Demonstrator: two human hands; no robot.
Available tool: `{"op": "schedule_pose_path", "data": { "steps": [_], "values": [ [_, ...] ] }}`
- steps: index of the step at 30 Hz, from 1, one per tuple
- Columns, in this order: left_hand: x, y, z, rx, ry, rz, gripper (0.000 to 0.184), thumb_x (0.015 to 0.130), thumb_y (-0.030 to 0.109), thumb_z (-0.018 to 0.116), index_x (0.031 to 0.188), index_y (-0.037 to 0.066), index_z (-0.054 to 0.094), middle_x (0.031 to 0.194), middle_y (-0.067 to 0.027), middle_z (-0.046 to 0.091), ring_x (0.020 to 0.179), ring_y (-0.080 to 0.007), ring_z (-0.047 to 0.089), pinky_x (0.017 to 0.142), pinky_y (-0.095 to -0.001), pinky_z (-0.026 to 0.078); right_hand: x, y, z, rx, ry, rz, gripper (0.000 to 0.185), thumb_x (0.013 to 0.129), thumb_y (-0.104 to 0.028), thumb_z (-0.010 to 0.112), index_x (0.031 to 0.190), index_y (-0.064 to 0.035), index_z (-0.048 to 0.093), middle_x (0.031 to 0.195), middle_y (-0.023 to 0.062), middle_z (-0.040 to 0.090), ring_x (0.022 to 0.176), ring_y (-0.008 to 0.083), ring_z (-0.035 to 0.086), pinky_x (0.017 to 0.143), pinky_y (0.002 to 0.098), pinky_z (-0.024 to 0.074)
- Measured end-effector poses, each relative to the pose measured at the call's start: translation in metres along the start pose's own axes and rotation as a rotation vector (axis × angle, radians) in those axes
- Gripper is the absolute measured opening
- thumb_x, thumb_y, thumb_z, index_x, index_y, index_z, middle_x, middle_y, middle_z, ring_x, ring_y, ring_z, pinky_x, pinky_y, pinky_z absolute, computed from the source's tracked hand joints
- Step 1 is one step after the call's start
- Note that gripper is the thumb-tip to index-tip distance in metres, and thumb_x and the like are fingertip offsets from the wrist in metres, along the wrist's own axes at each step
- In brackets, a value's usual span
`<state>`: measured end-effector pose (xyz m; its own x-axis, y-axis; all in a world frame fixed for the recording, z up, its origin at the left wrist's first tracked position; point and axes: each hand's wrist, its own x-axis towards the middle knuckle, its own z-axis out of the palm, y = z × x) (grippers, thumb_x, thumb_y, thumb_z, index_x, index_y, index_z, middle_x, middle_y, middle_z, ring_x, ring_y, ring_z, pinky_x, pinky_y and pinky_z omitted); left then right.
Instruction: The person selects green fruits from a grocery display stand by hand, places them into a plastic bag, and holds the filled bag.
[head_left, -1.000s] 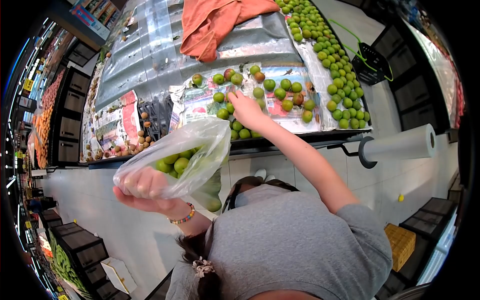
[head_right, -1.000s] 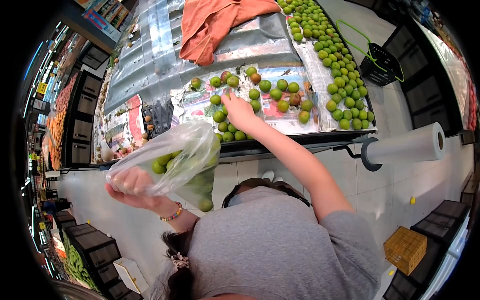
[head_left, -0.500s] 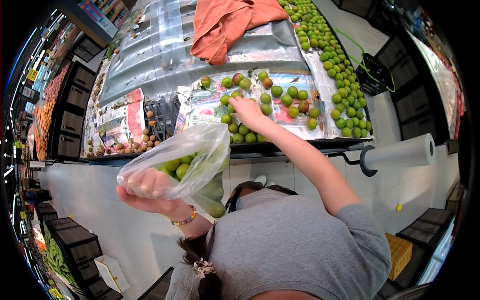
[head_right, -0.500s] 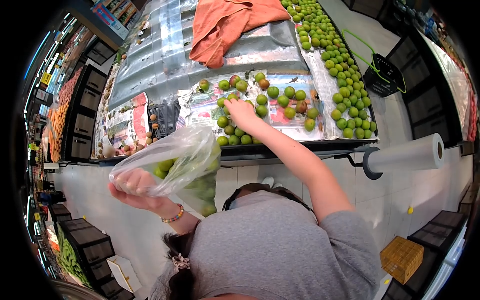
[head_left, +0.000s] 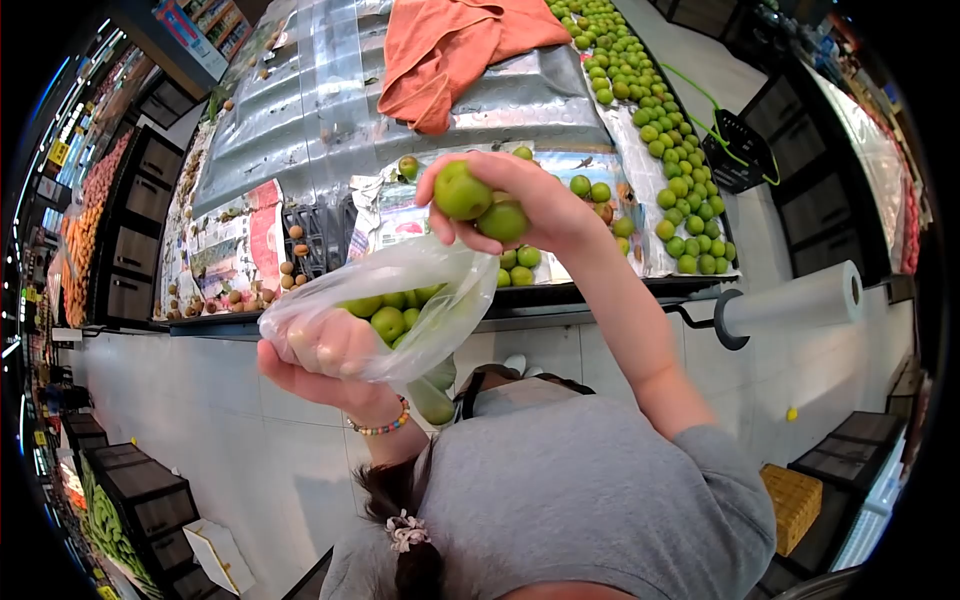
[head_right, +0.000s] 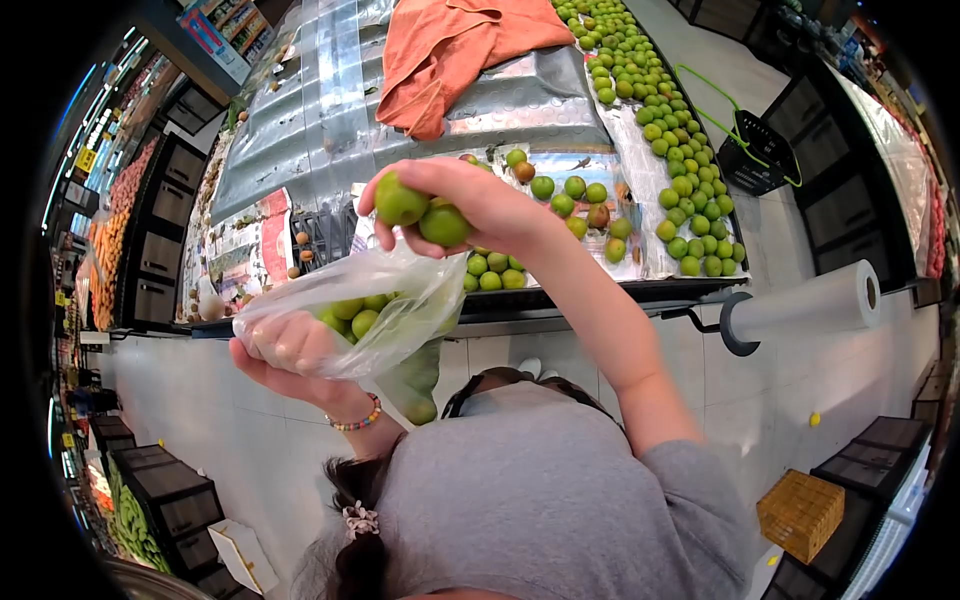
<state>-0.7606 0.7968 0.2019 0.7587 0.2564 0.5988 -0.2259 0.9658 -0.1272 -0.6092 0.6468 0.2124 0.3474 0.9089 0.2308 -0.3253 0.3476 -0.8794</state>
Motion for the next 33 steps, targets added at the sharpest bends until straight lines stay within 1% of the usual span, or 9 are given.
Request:
{"op": "schedule_pose_path", "data": {
  "steps": [4, 8, 10, 13, 19, 24, 27, 30, 33],
  "values": [
    [0.006, -0.009, -0.002, -0.063, 0.025, -0.002, 0.039, 0.089, 0.02, 0.047, 0.058, 0.015, 0.023, 0.046, 0.0064, 0.021, 0.038, -0.0031, 0.011, 0.036, -0.0234, 0.009, 0.005, 0.003, 0.018, -0.159, -0.112, 0.197, 0.045, 0.096, -0.039, 0.032, 0.1, -0.0019, 0.057, 0.076, 0.008, 0.06, 0.047, 0.0075, 0.046, 0.037, 0.0186, 0.0306],
    [0.004, -0.006, -0.008, -0.101, 0.023, -0.044, 0.04, 0.089, 0.019, 0.047, 0.058, 0.015, 0.022, 0.046, 0.0061, 0.022, 0.037, -0.0033, 0.011, 0.036, -0.0235, 0.009, -0.007, 0.015, -0.002, 0.116, 0.157, 0.202, 0.045, 0.095, -0.042, 0.034, 0.101, -0.0026, 0.055, 0.068, 0.004, 0.055, 0.047, 0.0072, 0.047, 0.037, 0.0192, 0.0305],
    [0.003, -0.007, -0.009, -0.116, 0.019, -0.057, 0.039, 0.088, 0.016, 0.048, 0.059, 0.016, 0.022, 0.048, 0.0071, 0.021, 0.038, -0.0023, 0.012, 0.036, -0.0225, 0.009, -0.02, 0.02, -0.031, -0.141, 0.394, 0.146, 0.045, 0.094, -0.044, 0.034, 0.097, -0.0049, 0.055, 0.068, 0.0021, 0.051, 0.046, 0.0065, 0.044, 0.04, 0.0186, 0.0317],
    [0.0, -0.008, -0.007, -0.122, 0.027, -0.062, 0.038, 0.086, 0.01, 0.048, 0.061, 0.019, 0.021, 0.05, 0.0095, 0.02, 0.039, 0.0001, 0.013, 0.037, -0.0204, 0.008, -0.044, 0.075, -0.118, -0.772, 0.768, 0.306, 0.028, 0.085, -0.032, 0.057, 0.098, -0.007, 0.056, 0.07, 0.0025, 0.056, 0.061, 0.0115, 0.054, 0.056, 0.0254, 0.0438],
    [0.0, -0.013, -0.01, -0.138, 0.032, -0.066, 0.038, 0.086, 0.009, 0.048, 0.061, 0.019, 0.021, 0.051, 0.0096, 0.02, 0.039, 0.0003, 0.013, 0.037, -0.0208, 0.008, -0.056, 0.119, -0.107, -1.351, 0.549, 0.386, 0.035, 0.073, -0.015, 0.066, 0.106, -0.0118, 0.055, 0.102, 0.0125, 0.052, 0.099, 0.0297, 0.053, 0.082, 0.0378, 0.0443],
    [-0.002, -0.008, -0.005, -0.114, 0.009, -0.049, 0.037, 0.086, 0.01, 0.047, 0.062, 0.02, 0.022, 0.051, 0.0099, 0.02, 0.04, 0.0007, 0.013, 0.037, -0.021, 0.008, -0.052, 0.113, -0.095, -1.102, 0.867, -0.145, 0.02, 0.079, -0.014, 0.06, 0.096, -0.0036, 0.057, 0.094, 0.0096, 0.058, 0.087, 0.0216, 0.059, 0.072, 0.0326, 0.0468],
    [-0.002, -0.01, -0.006, -0.11, 0.023, -0.056, 0.036, 0.086, 0.011, 0.047, 0.062, 0.02, 0.022, 0.052, 0.0103, 0.021, 0.04, 0.0012, 0.014, 0.038, -0.0208, 0.008, -0.036, 0.035, -0.015, -0.49, 0.628, -0.118, 0.013, 0.086, -0.016, 0.053, 0.085, -0.0036, 0.055, 0.079, -0.0019, 0.058, 0.061, 0.0024, 0.049, 0.054, 0.018, 0.0392],
    [-0.002, -0.012, -0.007, -0.116, 0.021, -0.04, 0.036, 0.087, 0.013, 0.047, 0.062, 0.02, 0.022, 0.052, 0.0107, 0.022, 0.041, 0.0016, 0.014, 0.038, -0.0206, 0.008, -0.015, 0.026, 0.033, -0.792, 0.129, -0.138, 0.016, 0.081, -0.017, 0.058, 0.08, -0.0004, 0.058, 0.072, 0.0069, 0.06, 0.065, 0.0144, 0.056, 0.065, 0.0274, 0.0451],
    [-0.001, -0.012, -0.006, -0.126, -0.003, -0.032, 0.036, 0.087, 0.015, 0.047, 0.062, 0.02, 0.022, 0.052, 0.0109, 0.022, 0.041, 0.0018, 0.014, 0.038, -0.0205, 0.008, -0.004, 0.055, 0.037, -0.958, -0.105, 0.241, 0.021, 0.078, -0.018, 0.06, 0.087, 0.0008, 0.059, 0.08, 0.0125, 0.063, 0.077, 0.0264, 0.061, 0.071, 0.0347, 0.0469]
  ]
}}
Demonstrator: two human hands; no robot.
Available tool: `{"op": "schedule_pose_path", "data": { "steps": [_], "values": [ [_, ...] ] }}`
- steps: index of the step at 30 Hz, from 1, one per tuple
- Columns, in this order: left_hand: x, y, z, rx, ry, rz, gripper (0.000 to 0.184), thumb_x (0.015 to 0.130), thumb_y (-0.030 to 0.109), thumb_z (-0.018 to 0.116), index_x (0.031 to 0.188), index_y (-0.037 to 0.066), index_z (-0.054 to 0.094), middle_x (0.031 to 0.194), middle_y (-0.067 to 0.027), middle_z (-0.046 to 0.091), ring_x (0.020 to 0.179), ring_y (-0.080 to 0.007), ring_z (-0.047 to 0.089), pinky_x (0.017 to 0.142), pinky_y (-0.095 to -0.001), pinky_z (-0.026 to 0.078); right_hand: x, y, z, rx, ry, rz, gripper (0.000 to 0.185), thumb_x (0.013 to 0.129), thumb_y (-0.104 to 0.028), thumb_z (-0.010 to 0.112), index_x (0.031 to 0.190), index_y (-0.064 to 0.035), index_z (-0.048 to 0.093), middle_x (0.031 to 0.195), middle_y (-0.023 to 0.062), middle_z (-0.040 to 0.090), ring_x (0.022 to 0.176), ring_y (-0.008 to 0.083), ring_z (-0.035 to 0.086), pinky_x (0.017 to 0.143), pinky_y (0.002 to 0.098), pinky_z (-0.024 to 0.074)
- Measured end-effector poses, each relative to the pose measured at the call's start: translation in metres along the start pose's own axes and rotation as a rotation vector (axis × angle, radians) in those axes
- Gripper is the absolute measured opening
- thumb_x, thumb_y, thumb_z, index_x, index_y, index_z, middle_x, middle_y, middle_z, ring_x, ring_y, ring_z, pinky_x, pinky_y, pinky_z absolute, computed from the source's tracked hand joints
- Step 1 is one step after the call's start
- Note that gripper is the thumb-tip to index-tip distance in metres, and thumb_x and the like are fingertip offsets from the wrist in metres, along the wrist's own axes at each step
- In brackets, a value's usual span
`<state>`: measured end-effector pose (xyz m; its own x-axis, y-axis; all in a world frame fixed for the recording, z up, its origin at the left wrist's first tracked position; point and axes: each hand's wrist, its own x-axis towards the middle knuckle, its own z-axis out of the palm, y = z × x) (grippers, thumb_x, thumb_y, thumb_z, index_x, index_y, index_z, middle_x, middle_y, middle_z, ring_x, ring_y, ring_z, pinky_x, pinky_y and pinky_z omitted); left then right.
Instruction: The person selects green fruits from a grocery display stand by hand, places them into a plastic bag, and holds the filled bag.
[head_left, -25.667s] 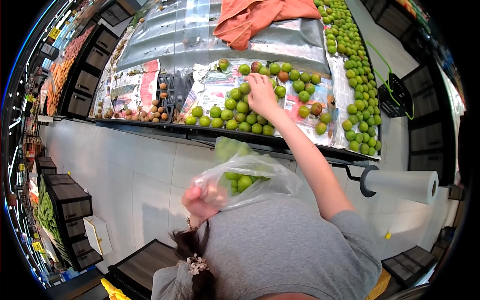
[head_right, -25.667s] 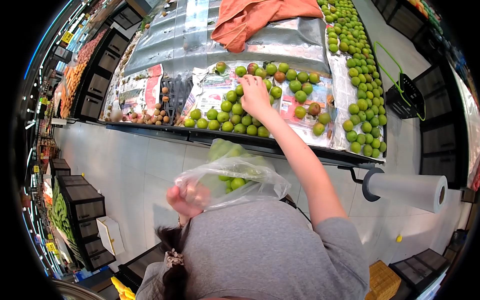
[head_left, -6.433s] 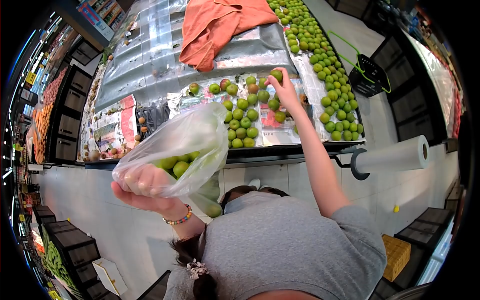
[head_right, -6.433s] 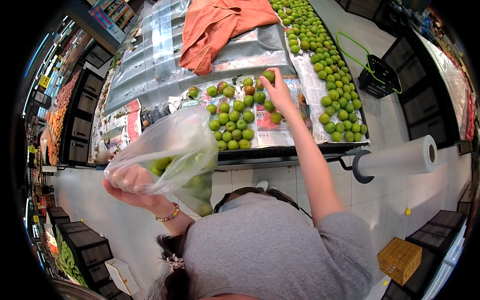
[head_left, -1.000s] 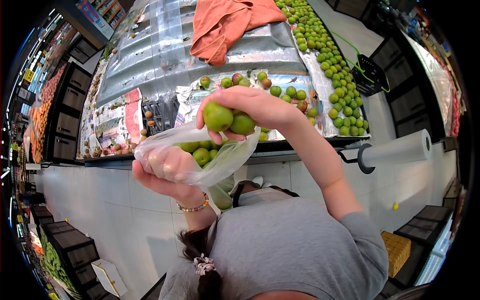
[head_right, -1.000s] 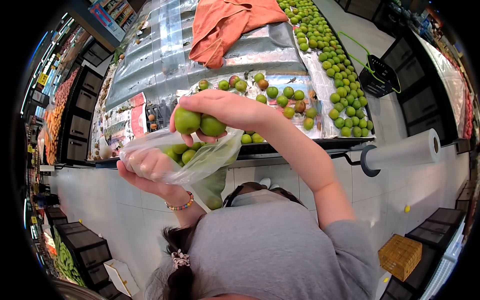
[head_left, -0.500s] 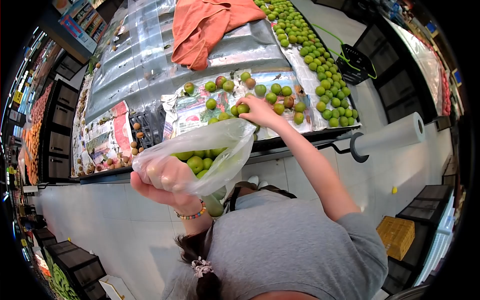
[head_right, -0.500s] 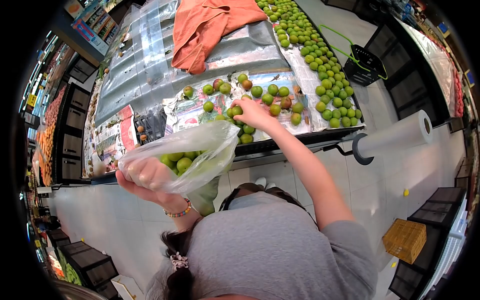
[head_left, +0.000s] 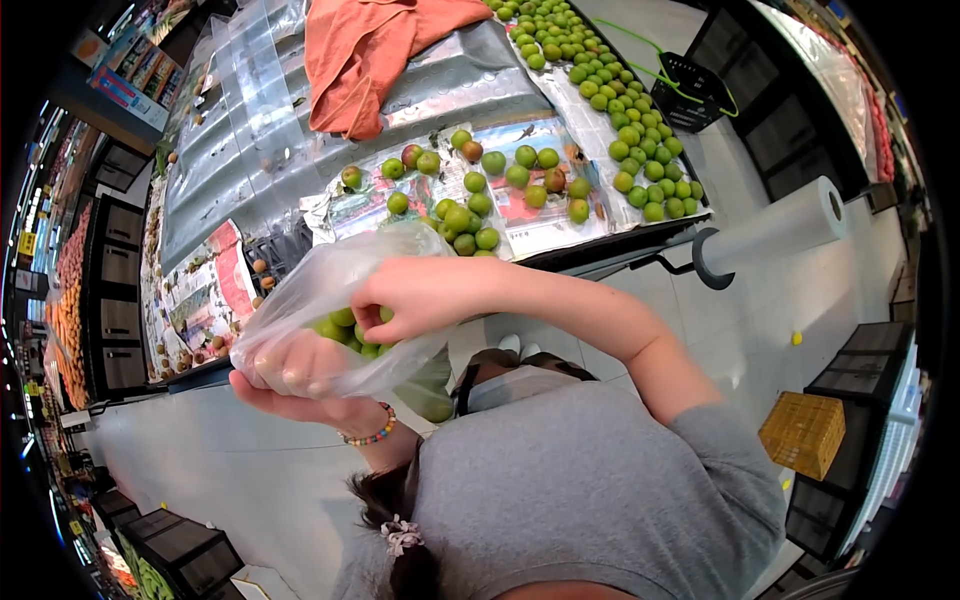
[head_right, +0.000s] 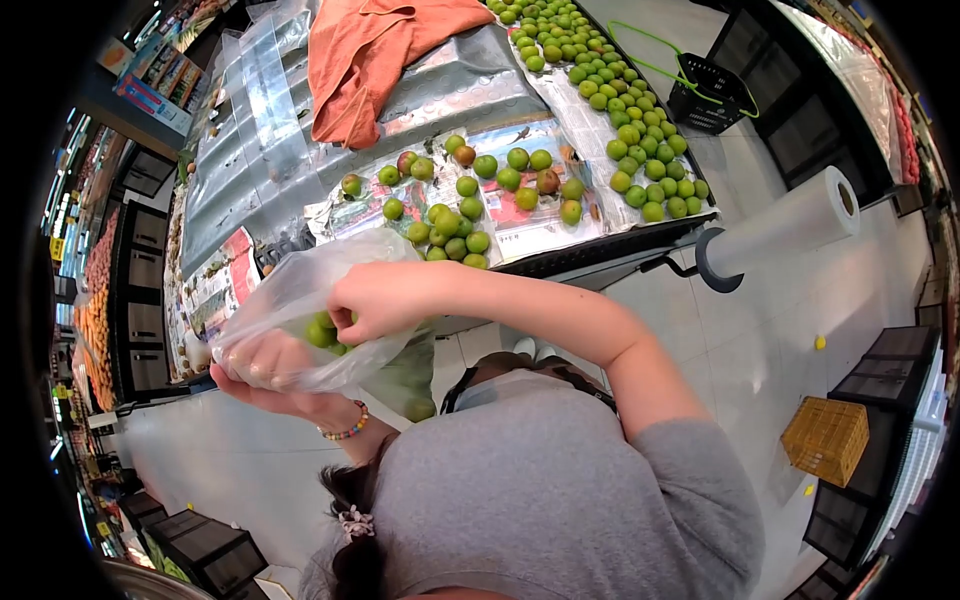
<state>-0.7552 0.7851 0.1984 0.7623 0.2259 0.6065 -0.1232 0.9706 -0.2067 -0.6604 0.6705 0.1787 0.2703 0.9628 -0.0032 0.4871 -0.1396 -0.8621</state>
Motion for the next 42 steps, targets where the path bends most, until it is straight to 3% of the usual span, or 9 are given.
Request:
{"op": "schedule_pose_path", "data": {
  "steps": [7, 10, 12, 14, 19, 23, 28, 33, 42],
  "values": [
    [0.008, -0.017, -0.009, -0.076, -0.037, -0.019, 0.037, 0.088, 0.016, 0.046, 0.061, 0.018, 0.022, 0.051, 0.0091, 0.023, 0.039, 0.0003, 0.014, 0.035, -0.0206, 0.009, -0.046, -0.018, -0.002, -0.27, 0.432, 0.028, 0.037, 0.078, -0.022, 0.064, 0.108, -0.0063, 0.051, 0.103, 0.0113, 0.055, 0.089, 0.0262, 0.058, 0.079, 0.0375, 0.0462],
    [0.009, -0.033, -0.014, -0.153, -0.099, -0.081, 0.033, 0.088, 0.013, 0.047, 0.062, 0.015, 0.026, 0.048, 0.0063, 0.025, 0.036, -0.001, 0.016, 0.031, -0.0218, 0.012, -0.091, -0.016, -0.015, -0.339, 0.872, 0.069, 0.041, 0.077, -0.025, 0.066, 0.11, -0.0064, 0.049, 0.104, 0.0133, 0.051, 0.09, 0.0301, 0.056, 0.076, 0.0393, 0.0466],
    [0.012, -0.057, -0.018, -0.202, -0.251, -0.193, 0.03, 0.088, 0.013, 0.048, 0.063, 0.011, 0.033, 0.051, 0.0026, 0.03, 0.036, -0.0052, 0.023, 0.032, -0.0241, 0.018, -0.118, -0.01, -0.017, -0.263, 1.021, 0.254, 0.048, 0.076, -0.026, 0.067, 0.116, -0.0079, 0.047, 0.109, 0.0127, 0.047, 0.094, 0.0275, 0.054, 0.076, 0.0368, 0.0466],
    [0.044, -0.089, -0.042, -0.568, -0.813, -0.521, 0.025, 0.088, 0.014, 0.049, 0.067, 0.006, 0.038, 0.062, -0.0033, 0.037, 0.045, -0.0134, 0.036, 0.039, -0.0283, 0.029, -0.144, -0.001, -0.011, 0.038, 0.871, 0.329, 0.049, 0.078, -0.024, 0.066, 0.119, -0.0072, 0.045, 0.111, 0.0106, 0.045, 0.091, 0.0193, 0.051, 0.073, 0.0316, 0.0448],
    [0.01, -0.129, -0.022, -0.617, -0.428, -0.711, 0.036, 0.084, 0.012, 0.055, 0.056, 0.009, 0.032, 0.049, 0.0, 0.028, 0.035, -0.0125, 0.025, 0.033, -0.0298, 0.018, -0.204, 0.02, 0.018, 0.327, 0.848, 0.296, 0.019, 0.087, -0.017, 0.052, 0.096, -0.0011, 0.056, 0.092, 0.006, 0.048, 0.076, 0.0124, 0.047, 0.062, 0.0241, 0.0396],
    [-0.026, -0.165, -0.021, -0.513, -0.214, -0.836, 0.041, 0.088, 0.012, 0.052, 0.057, 0.01, 0.026, 0.05, -0.0003, 0.021, 0.035, -0.0106, 0.024, 0.032, -0.0271, 0.019, -0.273, -0.004, 0.039, 0.204, 1.184, 0.199, 0.023, 0.091, -0.013, 0.042, 0.076, 0.002, 0.05, 0.093, 0.0096, 0.056, 0.077, 0.0121, 0.048, 0.068, 0.0244, 0.0393],
    [-0.075, -0.241, -0.008, -0.392, -0.031, -0.963, 0.037, 0.084, 0.014, 0.057, 0.058, 0.009, 0.031, 0.044, 0.0014, 0.023, 0.031, -0.0103, 0.02, 0.031, -0.028, 0.013, -0.385, -0.036, 0.083, 0.522, 1.533, 0.066, 0.04, 0.096, -0.036, 0.035, 0.072, -0.0068, 0.049, 0.071, 0.0072, 0.057, 0.054, 0.0093, 0.044, 0.049, 0.0244, 0.035],
    [-0.131, -0.339, -0.003, -0.301, 0.128, -1.025, 0.029, 0.085, 0.023, 0.054, 0.068, 0.002, 0.044, 0.045, 0.0027, 0.026, 0.036, -0.0084, 0.02, 0.034, -0.0279, 0.012, -0.502, -0.044, 0.13, 0.701, 2.007, -0.004, 0.024, 0.092, -0.02, 0.04, 0.071, -0.01, 0.035, 0.062, 0.011, 0.055, 0.053, 0.0118, 0.046, 0.046, 0.0237, 0.0365],
    [-0.197, -0.5, -0.024, -0.266, 0.282, -1.407, 0.03, 0.091, 0.026, 0.049, 0.068, 0.01, 0.038, 0.054, 0.0054, 0.029, 0.044, -0.0056, 0.024, 0.04, -0.0238, 0.019, -0.62, -0.07, 0.11, 0.04, 2.598, 0.004, 0.021, 0.094, -0.02, 0.032, 0.075, -0.0095, 0.03, 0.076, 0.0012, 0.034, 0.063, 0.0101, 0.031, 0.056, 0.0195, 0.0287]
  ]
}}
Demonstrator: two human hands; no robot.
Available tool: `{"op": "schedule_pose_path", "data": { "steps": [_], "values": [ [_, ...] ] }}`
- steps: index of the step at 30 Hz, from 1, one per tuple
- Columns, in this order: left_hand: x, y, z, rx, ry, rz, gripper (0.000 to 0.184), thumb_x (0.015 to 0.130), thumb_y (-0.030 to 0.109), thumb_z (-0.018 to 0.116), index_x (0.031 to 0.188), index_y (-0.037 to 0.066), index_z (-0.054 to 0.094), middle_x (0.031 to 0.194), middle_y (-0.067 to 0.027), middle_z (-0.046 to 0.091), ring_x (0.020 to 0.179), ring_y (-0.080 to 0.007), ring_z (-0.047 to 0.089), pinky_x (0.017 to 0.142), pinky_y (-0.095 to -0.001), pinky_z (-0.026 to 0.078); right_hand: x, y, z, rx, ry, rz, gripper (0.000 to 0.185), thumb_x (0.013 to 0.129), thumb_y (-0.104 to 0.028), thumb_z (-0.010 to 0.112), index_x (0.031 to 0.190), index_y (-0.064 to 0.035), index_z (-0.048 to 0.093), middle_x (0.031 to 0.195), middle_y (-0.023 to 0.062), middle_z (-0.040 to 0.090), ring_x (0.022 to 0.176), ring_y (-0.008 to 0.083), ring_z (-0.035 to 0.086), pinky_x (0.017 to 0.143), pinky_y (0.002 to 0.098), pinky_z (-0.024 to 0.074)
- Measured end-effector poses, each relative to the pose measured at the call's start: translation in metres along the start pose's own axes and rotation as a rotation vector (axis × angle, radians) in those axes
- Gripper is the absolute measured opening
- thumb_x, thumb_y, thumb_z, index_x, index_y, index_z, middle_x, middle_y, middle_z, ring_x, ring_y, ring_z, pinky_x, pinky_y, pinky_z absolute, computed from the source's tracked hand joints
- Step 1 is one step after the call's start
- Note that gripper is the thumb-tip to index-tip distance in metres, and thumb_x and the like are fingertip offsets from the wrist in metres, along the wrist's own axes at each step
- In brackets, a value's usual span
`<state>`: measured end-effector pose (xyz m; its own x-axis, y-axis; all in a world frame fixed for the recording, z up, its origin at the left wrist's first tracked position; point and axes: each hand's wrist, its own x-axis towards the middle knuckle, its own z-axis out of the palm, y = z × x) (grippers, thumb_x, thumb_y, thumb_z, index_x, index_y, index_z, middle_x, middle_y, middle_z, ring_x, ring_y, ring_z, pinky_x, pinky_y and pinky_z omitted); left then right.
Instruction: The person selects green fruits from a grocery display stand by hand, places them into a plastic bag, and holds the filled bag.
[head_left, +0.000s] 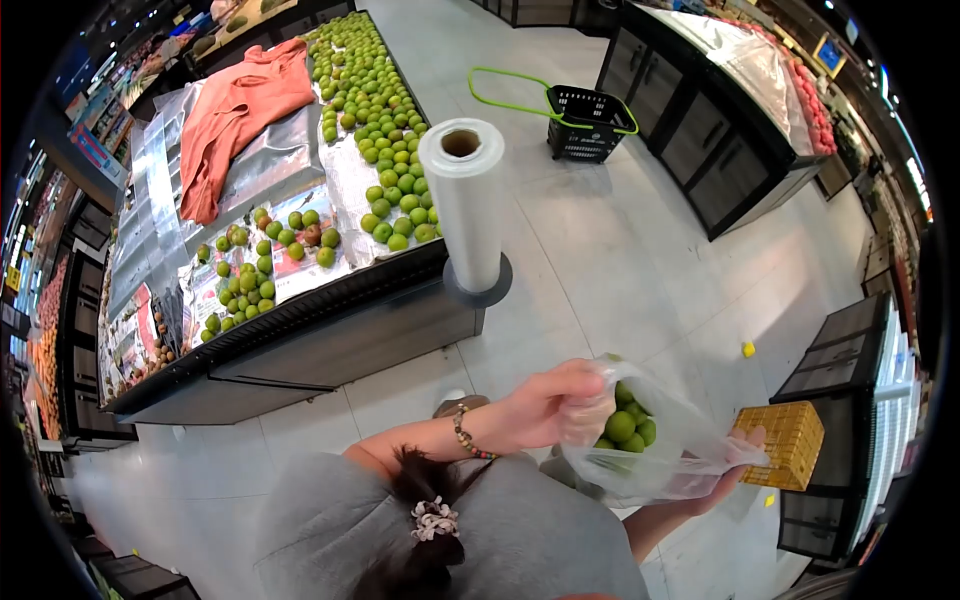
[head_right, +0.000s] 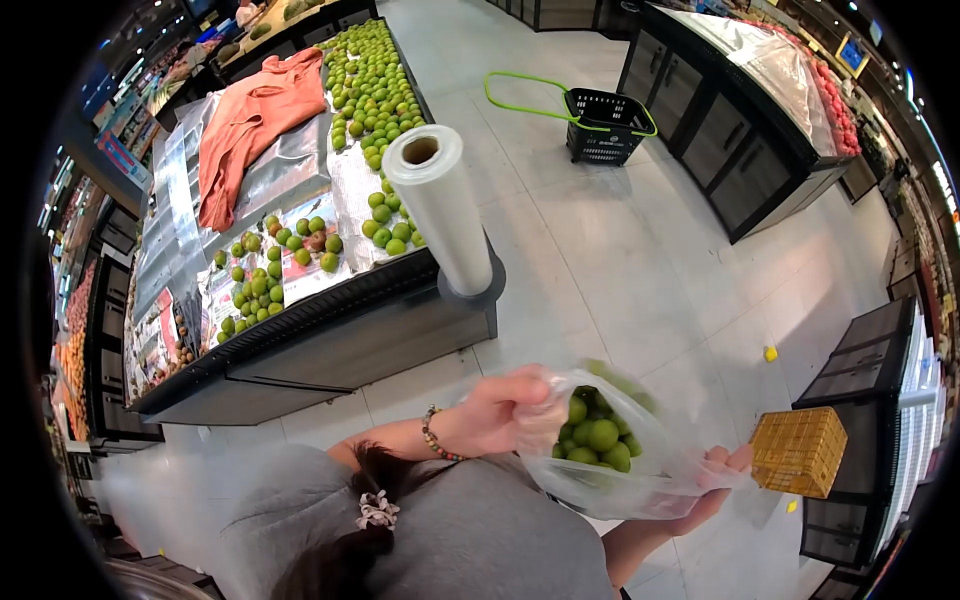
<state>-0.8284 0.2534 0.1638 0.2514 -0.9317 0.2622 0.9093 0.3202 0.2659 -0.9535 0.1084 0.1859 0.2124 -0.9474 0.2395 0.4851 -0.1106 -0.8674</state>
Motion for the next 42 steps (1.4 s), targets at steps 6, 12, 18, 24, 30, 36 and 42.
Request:
{"op": "schedule_pose_path", "data": {
  "steps": [6, 12, 18, 24, 30, 36, 42],
  "values": [
    [0.069, 0.001, -0.042, 0.077, 0.059, -0.042, 0.036, 0.094, 0.028, 0.045, 0.064, 0.013, 0.033, 0.053, 0.0068, 0.026, 0.044, -0.0046, 0.022, 0.04, -0.0227, 0.016, 0.079, 0.019, 0.012, 0.179, 0.143, 0.082, 0.022, 0.095, -0.02, 0.028, 0.077, -0.0089, 0.026, 0.08, 0.0001, 0.025, 0.067, 0.0096, 0.026, 0.062, 0.0179, 0.0271],
    [0.124, 0.042, -0.095, 0.179, 0.118, -0.011, 0.039, 0.095, 0.031, 0.043, 0.062, 0.014, 0.032, 0.053, 0.0071, 0.026, 0.045, -0.004, 0.022, 0.04, -0.0212, 0.017, 0.15, 0.075, 0.054, 0.403, -0.296, 0.13, 0.017, 0.096, -0.013, 0.022, 0.079, -0.0116, 0.025, 0.073, -0.0016, 0.027, 0.057, 0.0058, 0.026, 0.052, 0.0185, 0.0294],
    [0.162, 0.106, -0.124, 0.462, 0.379, 0.095, 0.038, 0.095, 0.029, 0.043, 0.062, 0.013, 0.034, 0.054, 0.0066, 0.028, 0.046, -0.0041, 0.023, 0.041, -0.0216, 0.019, 0.232, 0.131, 0.139, 0.905, -0.782, 0.479, 0.016, 0.095, -0.007, 0.027, 0.08, -0.0125, 0.026, 0.075, -0.0022, 0.031, 0.057, 0.0061, 0.033, 0.053, 0.0204, 0.0365],
    [0.181, 0.165, -0.147, 1.014, 0.83, 0.362, 0.026, 0.091, 0.022, 0.051, 0.072, 0.004, 0.049, 0.054, 0.0029, 0.043, 0.046, -0.0062, 0.04, 0.045, -0.0223, 0.034, 0.277, 0.2, 0.238, 1.02, -0.889, 0.672, 0.019, 0.097, -0.01, 0.026, 0.078, -0.0131, 0.027, 0.073, -0.0018, 0.032, 0.056, 0.0047, 0.031, 0.054, 0.0187, 0.0357],
    [0.22, 0.236, -0.168, 2.042, 1.548, 0.686, 0.022, 0.074, 0.012, 0.066, 0.088, 0.002, 0.051, 0.096, -0.0125, 0.052, 0.091, -0.0221, 0.051, 0.073, -0.0311, 0.041, 0.31, 0.269, 0.342, 1.223, -0.989, 1.062, 0.019, 0.095, -0.006, 0.026, 0.078, -0.0136, 0.028, 0.069, -0.0019, 0.035, 0.044, 0.0039, 0.028, 0.043, 0.0181, 0.029],
    [0.308, 0.326, -0.177, 2.538, 1.229, 0.535, 0.054, 0.073, 0.017, 0.066, 0.122, 0.009, 0.045, 0.114, -0.0123, 0.048, 0.105, -0.0286, 0.045, 0.086, -0.0359, 0.039, 0.352, 0.34, 0.435, 1.131, -1.088, 1.301, 0.018, 0.096, -0.013, 0.03, 0.078, -0.0136, 0.033, 0.067, -0.0027, 0.036, 0.042, 0.0016, 0.026, 0.038, 0.0158, 0.0248],
    [0.344, 0.41, -0.218, 2.364, 1.516, 0.177, 0.032, 0.074, 0.01, 0.06, 0.104, 0.008, 0.049, 0.1, -0.0067, 0.051, 0.078, -0.0229, 0.058, 0.058, -0.0333, 0.048, 0.363, 0.389, 0.538, 1.07, -1.334, 1.523, 0.02, 0.096, -0.011, 0.028, 0.076, -0.013, 0.031, 0.067, -0.0027, 0.037, 0.042, 0.0008, 0.029, 0.04, 0.0148, 0.0318]
  ]
}}
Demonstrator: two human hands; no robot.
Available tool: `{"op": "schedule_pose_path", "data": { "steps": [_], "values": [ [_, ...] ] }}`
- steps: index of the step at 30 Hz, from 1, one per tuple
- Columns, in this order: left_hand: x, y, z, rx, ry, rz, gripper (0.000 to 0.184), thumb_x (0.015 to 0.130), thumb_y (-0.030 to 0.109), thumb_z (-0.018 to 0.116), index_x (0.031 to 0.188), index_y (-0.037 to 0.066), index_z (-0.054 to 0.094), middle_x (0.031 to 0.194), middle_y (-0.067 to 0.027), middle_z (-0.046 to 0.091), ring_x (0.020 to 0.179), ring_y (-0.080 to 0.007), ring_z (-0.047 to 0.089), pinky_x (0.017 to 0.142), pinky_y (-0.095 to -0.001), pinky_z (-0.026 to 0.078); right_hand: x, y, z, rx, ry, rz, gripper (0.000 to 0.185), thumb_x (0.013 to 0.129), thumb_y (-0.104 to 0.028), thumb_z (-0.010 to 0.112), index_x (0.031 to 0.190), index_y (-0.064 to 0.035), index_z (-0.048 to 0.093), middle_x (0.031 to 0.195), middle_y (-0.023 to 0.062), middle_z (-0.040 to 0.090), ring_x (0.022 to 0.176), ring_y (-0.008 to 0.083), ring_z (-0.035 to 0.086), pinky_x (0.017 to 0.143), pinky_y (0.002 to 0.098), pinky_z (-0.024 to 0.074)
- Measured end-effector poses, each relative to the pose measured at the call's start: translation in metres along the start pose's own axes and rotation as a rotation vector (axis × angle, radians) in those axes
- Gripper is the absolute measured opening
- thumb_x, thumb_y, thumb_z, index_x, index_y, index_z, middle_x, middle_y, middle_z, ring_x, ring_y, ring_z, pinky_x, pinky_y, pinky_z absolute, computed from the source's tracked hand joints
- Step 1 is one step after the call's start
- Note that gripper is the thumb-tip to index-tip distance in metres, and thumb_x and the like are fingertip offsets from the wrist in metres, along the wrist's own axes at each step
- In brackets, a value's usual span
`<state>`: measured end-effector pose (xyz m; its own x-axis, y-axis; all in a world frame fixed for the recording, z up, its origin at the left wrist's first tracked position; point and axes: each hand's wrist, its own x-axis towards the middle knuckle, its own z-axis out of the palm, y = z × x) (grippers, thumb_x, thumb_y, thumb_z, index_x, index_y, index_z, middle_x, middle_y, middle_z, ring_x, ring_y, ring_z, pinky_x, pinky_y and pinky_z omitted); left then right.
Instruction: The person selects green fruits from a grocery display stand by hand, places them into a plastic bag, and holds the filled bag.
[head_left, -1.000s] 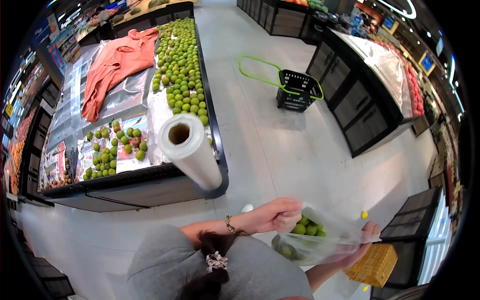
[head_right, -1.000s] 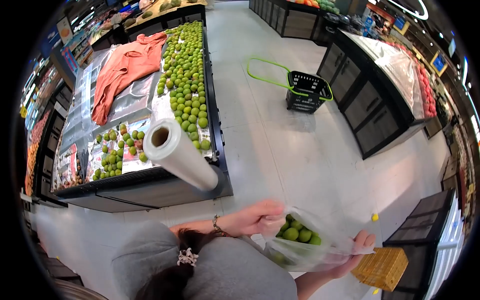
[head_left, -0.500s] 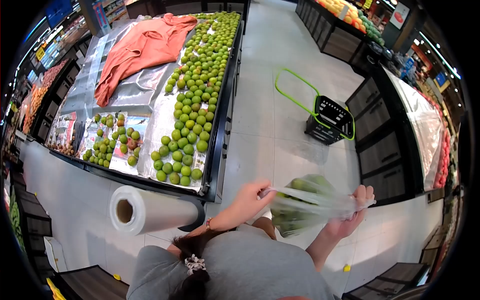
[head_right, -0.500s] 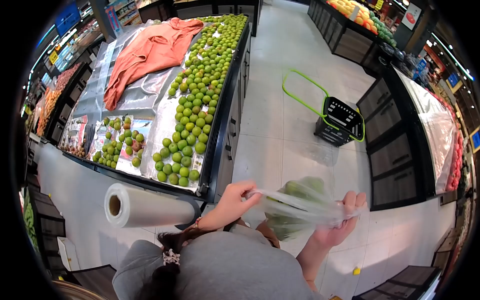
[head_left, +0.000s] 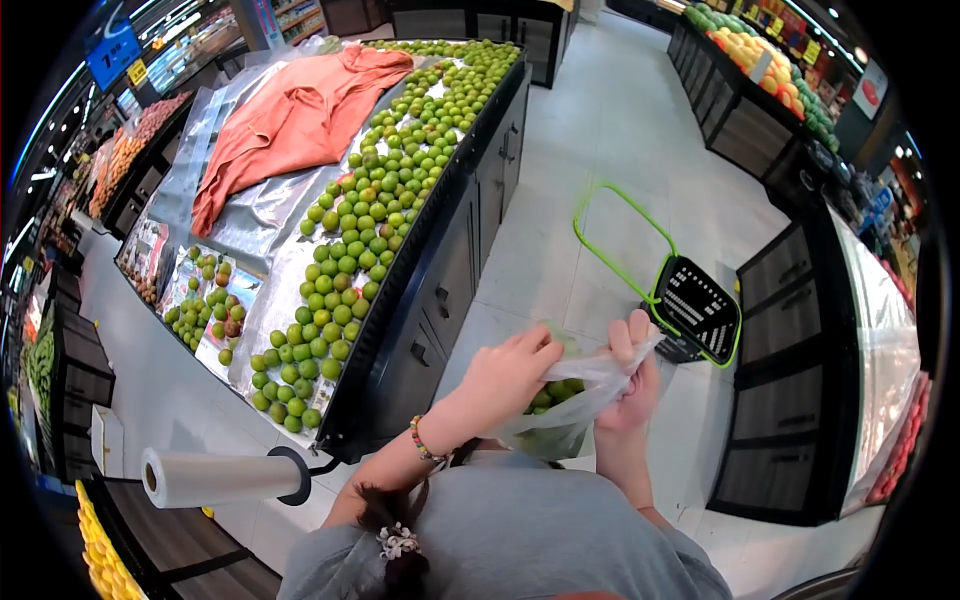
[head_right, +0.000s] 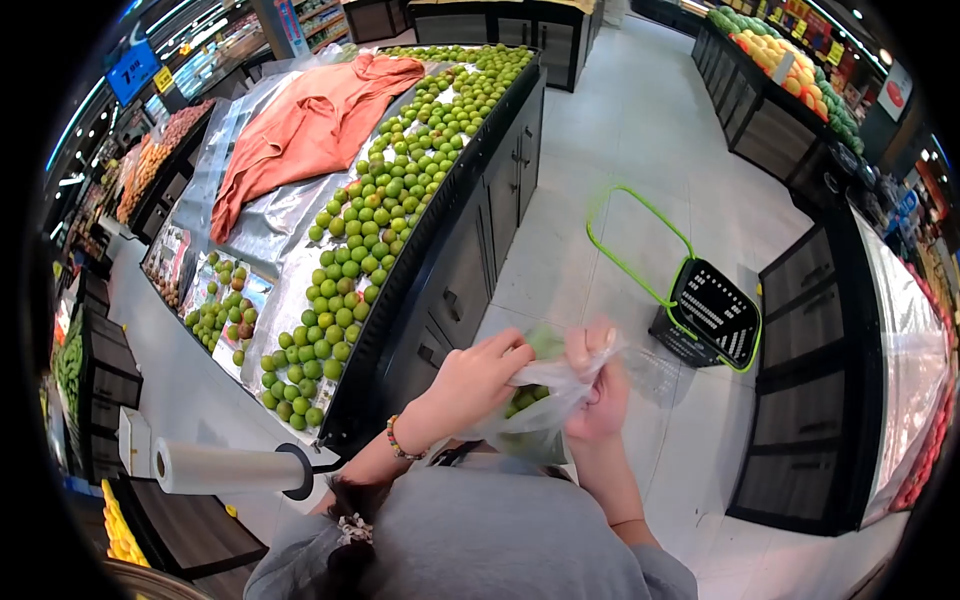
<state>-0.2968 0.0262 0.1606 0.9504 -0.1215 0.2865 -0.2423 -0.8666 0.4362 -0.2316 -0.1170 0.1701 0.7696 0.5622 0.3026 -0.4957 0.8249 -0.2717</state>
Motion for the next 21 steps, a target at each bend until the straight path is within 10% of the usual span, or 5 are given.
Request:
{"op": "schedule_pose_path", "data": {
  "steps": [10, 21],
  "values": [
    [0.109, -0.064, 0.015, -0.019, 0.106, -0.152, 0.013, 0.071, 0.012, 0.058, 0.08, 0.006, 0.051, 0.066, -0.0076, 0.055, 0.061, -0.0285, 0.057, 0.046, -0.0362, 0.042, 0.153, -0.017, -0.061, -0.081, -0.09, 0.209, 0.029, 0.097, -0.022, 0.033, 0.071, -0.0113, 0.034, 0.062, -0.0018, 0.037, 0.041, 0.0009, 0.023, 0.041, 0.0162, 0.0244],
    [0.196, -0.177, -0.019, -1.171, 0.235, -0.286, 0.022, 0.089, 0.014, 0.045, 0.098, 0.001, 0.06, 0.068, 0.0008, 0.051, 0.063, -0.0074, 0.044, 0.058, -0.0236, 0.037, 0.347, -0.006, -0.104, -0.451, -0.44, 0.353, 0.037, 0.094, -0.032, 0.039, 0.066, -0.0083, 0.042, 0.066, 0.0078, 0.052, 0.047, 0.0056, 0.034, 0.043, 0.0192, 0.0284]
  ]
}}
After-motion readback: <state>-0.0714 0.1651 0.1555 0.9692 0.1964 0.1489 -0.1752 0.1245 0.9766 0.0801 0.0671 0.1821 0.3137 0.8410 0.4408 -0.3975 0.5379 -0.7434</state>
